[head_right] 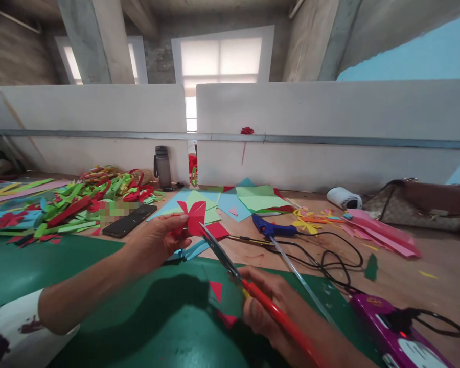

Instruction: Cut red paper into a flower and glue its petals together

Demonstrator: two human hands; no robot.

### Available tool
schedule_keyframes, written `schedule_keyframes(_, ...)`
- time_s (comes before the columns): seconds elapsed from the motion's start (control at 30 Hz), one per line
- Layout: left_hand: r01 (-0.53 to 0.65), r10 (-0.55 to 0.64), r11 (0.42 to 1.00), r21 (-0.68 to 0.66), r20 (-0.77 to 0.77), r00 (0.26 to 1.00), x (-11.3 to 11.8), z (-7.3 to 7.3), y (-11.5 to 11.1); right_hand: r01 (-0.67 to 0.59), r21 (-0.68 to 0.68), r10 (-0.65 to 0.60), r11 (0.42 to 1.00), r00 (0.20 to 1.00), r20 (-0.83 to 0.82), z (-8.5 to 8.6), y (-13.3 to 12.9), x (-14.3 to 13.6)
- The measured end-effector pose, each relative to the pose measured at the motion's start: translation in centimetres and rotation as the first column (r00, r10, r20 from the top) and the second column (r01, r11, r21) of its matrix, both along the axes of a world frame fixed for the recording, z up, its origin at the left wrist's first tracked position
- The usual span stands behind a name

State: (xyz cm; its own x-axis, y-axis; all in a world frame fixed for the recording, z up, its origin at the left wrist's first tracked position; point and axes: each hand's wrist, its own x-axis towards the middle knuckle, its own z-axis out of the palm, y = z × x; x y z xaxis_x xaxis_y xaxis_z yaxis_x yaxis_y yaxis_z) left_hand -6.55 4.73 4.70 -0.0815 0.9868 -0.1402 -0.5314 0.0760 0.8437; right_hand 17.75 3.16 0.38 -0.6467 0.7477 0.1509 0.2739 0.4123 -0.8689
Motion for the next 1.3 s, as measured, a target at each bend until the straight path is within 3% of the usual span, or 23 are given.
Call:
schedule_keyframes(0.1,0.021,-0.021,1.0,-0.005,-0.018,1.0,0.2,-0.1,-0.2,-0.071,-0.065,0.071,0.995,0.997,0.007,0.7,-0.1,0.0)
schedule_keyframes(0.27,0.03,-0.03,1.0,0.003,-0.029,0.999,0.5,-0.2,-0.3,-0.04,-0.137,0.046,0.99,0.998,0.038,1.0,-0.4,-0.1)
schedule_keyframes(0.43,0.006,-0.006,1.0,0.0,-0.043,0.999,0.8,-0.1,-0.3,0.001,-0.12,0.005,0.993,0.999,0.049,0.3,-0.3,0.1)
schedule_keyframes(0.63,0.001,0.001,1.0,0.024,-0.081,0.997,0.8,0.0,-0.5,0.006,-0.117,-0.001,0.993,0.999,0.05,1.3,-0.8,-0.8)
schedule_keyframes(0.73,-0.019,0.021,1.0,0.025,-0.097,0.995,0.8,0.1,-0.5,0.068,-0.114,-0.062,0.991,0.996,0.057,1.4,-1.0,-1.2)
schedule_keyframes(0.97,-0.027,0.03,0.999,0.036,-0.097,0.995,1.1,0.1,-0.6,0.091,0.031,-0.095,0.995,0.984,0.151,0.8,-0.5,-0.7)
schedule_keyframes(1.13,-0.047,0.049,0.999,0.028,-0.097,0.994,1.3,0.1,-0.7,0.143,-0.014,-0.139,0.99,0.98,0.144,1.5,-1.0,-1.1)
schedule_keyframes(1.3,-0.046,0.049,0.999,0.024,-0.099,0.994,1.3,0.1,-0.6,0.042,-0.106,-0.031,0.993,0.994,0.105,2.2,-1.2,-1.5)
